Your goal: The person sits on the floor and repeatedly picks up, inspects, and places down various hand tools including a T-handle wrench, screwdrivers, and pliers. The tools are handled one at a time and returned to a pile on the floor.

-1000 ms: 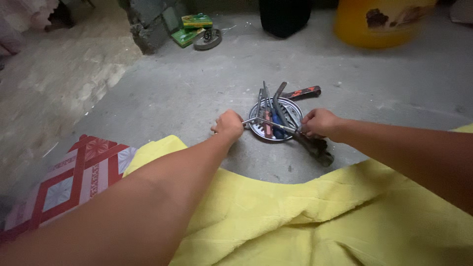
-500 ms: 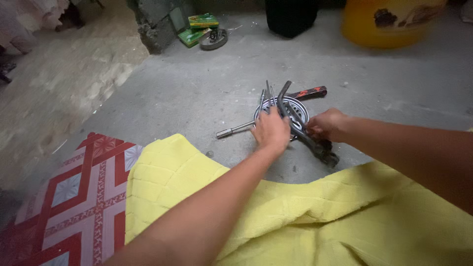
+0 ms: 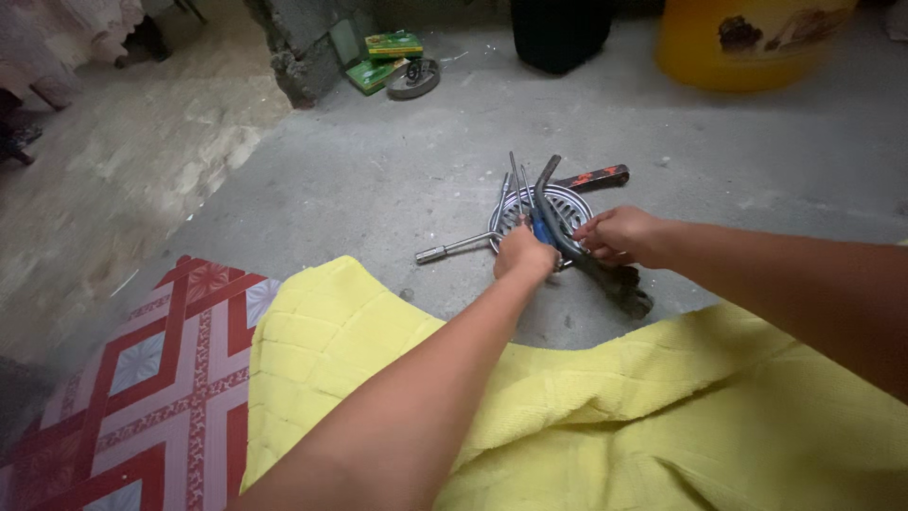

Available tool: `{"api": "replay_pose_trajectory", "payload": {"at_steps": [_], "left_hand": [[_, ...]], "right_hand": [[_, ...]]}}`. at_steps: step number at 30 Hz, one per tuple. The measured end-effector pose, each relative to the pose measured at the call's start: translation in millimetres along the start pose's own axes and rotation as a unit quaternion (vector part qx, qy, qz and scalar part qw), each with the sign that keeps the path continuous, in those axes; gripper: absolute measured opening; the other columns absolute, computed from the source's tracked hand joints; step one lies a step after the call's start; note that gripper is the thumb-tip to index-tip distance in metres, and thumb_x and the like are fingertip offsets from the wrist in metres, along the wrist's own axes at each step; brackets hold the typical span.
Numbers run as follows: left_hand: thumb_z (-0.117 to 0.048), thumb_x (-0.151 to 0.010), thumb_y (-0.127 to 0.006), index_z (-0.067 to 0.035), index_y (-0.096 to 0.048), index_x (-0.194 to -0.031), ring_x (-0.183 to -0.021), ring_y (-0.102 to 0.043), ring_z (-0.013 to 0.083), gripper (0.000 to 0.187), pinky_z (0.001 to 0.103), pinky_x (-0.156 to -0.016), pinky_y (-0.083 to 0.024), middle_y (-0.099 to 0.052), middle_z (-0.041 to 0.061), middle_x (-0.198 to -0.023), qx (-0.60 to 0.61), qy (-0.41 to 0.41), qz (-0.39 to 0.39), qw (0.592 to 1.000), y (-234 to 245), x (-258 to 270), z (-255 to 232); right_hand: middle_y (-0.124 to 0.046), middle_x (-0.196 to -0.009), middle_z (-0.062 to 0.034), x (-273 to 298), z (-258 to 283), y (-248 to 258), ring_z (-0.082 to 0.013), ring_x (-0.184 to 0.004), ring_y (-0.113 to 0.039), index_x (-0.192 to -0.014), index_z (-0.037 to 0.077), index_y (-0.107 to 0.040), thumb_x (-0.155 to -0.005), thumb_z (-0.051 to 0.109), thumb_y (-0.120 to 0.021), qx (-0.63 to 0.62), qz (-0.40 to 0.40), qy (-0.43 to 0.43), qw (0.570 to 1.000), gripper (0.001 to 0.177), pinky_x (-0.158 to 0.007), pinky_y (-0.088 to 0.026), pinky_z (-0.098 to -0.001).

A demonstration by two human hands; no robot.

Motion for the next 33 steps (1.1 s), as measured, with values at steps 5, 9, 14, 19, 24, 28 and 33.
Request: {"api": "replay_pose_trajectory", "payload": {"at_steps": [5, 9, 14, 19, 24, 28, 33], "left_hand": [[-0.024, -0.079, -0.079, -0.018, -0.063, -0.133, -0.117, -0.067, 0.0336, 0.057, 0.046, -0.097, -0.055, -0.070, 0.015, -0.125, 0.035, -0.007, -0.026, 0.999, -10.4, -14.0, 6.9], [-0.031, -0.096, -0.067, -0.006, -0.074, -0.118, -0.117, -0.067, 0.0380, 0.034, 0.048, -0.097, -0.055, -0.071, 0.021, -0.123, 0.064, 0.006, -0.040, 0.997, -11.9, -10.8, 19.1], [-0.017, -0.081, -0.076, -0.007, -0.073, -0.114, -0.115, -0.069, 0.0354, 0.034, 0.045, -0.096, -0.055, -0.073, 0.018, -0.119, 0.026, 0.006, -0.008, 1.000, -12.5, 4.9, 33.1], [-0.017, -0.076, -0.080, -0.008, -0.074, -0.112, -0.114, -0.070, 0.0350, 0.037, 0.045, -0.096, -0.056, -0.072, 0.018, -0.119, 0.008, 0.007, -0.012, 1.000, -10.6, 3.3, 29.1], [-0.019, -0.069, -0.085, -0.006, -0.075, -0.110, -0.111, -0.072, 0.0341, 0.043, 0.043, -0.095, -0.057, -0.074, 0.019, -0.116, 0.016, 0.003, 0.035, 0.999, -9.2, -3.0, 36.0], [-0.022, -0.073, -0.084, -0.003, -0.079, -0.100, -0.103, -0.074, 0.0359, 0.033, 0.044, -0.090, -0.058, -0.075, 0.021, -0.109, 0.058, 0.026, -0.017, 0.998, 2.2, -5.7, 41.7], [-0.019, -0.069, -0.084, 0.003, -0.079, -0.084, -0.066, -0.078, 0.0300, 0.027, 0.041, -0.063, -0.062, -0.078, 0.018, -0.081, 0.101, 0.006, 0.030, 0.994, 7.7, -6.2, 41.5]], "right_hand": [[-0.068, -0.084, -0.0024, 3.5, -0.3, -0.9, -0.0108, -0.066, -0.054, -0.112, 0.005, -0.074, -0.094, 0.003, -0.065, 0.010, 0.012, 0.020, 1.000, 0.021, -0.061, -0.048, -0.0271], [-0.069, -0.086, -0.0042, -6.4, -5.7, -2.0, -0.0132, -0.072, -0.057, -0.114, 0.008, -0.075, -0.092, 0.009, -0.067, 0.032, 0.008, 0.034, 0.999, 0.023, -0.065, -0.049, -0.0299], [-0.076, -0.101, -0.0073, -22.1, -3.4, -6.9, -0.0162, -0.086, -0.063, -0.109, 0.010, -0.081, -0.084, 0.008, -0.075, 0.112, -0.003, 0.120, 0.986, 0.025, -0.080, -0.050, -0.0341], [-0.080, -0.111, -0.0079, -21.0, -3.5, -6.3, -0.0198, -0.103, -0.071, -0.100, 0.015, -0.083, -0.084, 0.016, -0.079, 0.194, -0.075, 0.133, 0.969, 0.017, -0.099, -0.051, -0.0389], [-0.075, -0.100, -0.0130, -10.9, -15.1, 12.3, -0.0170, -0.087, -0.062, -0.103, 0.006, -0.081, -0.091, 0.011, -0.076, -0.003, -0.103, 0.035, 0.994, 0.014, -0.082, -0.047, -0.0389], [-0.073, -0.095, -0.0033, -12.0, -19.5, 14.6, -0.0093, -0.083, -0.069, -0.109, 0.006, -0.073, -0.089, -0.002, -0.067, -0.256, -0.043, -0.022, 0.966, 0.022, -0.072, -0.056, -0.0225], [-0.071, -0.094, -0.0028, -28.1, -20.8, 15.3, -0.0066, -0.075, -0.057, -0.117, 0.012, -0.071, -0.087, 0.002, -0.071, -0.224, -0.015, -0.003, 0.974, 0.032, -0.055, -0.043, -0.0188]]}}
Point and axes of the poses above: each hand's wrist, its own x-axis away from the middle knuckle, its own y-axis out of the back of the hand, z = x × y, the point moved 7 cm from there along -x, towards the middle knuckle
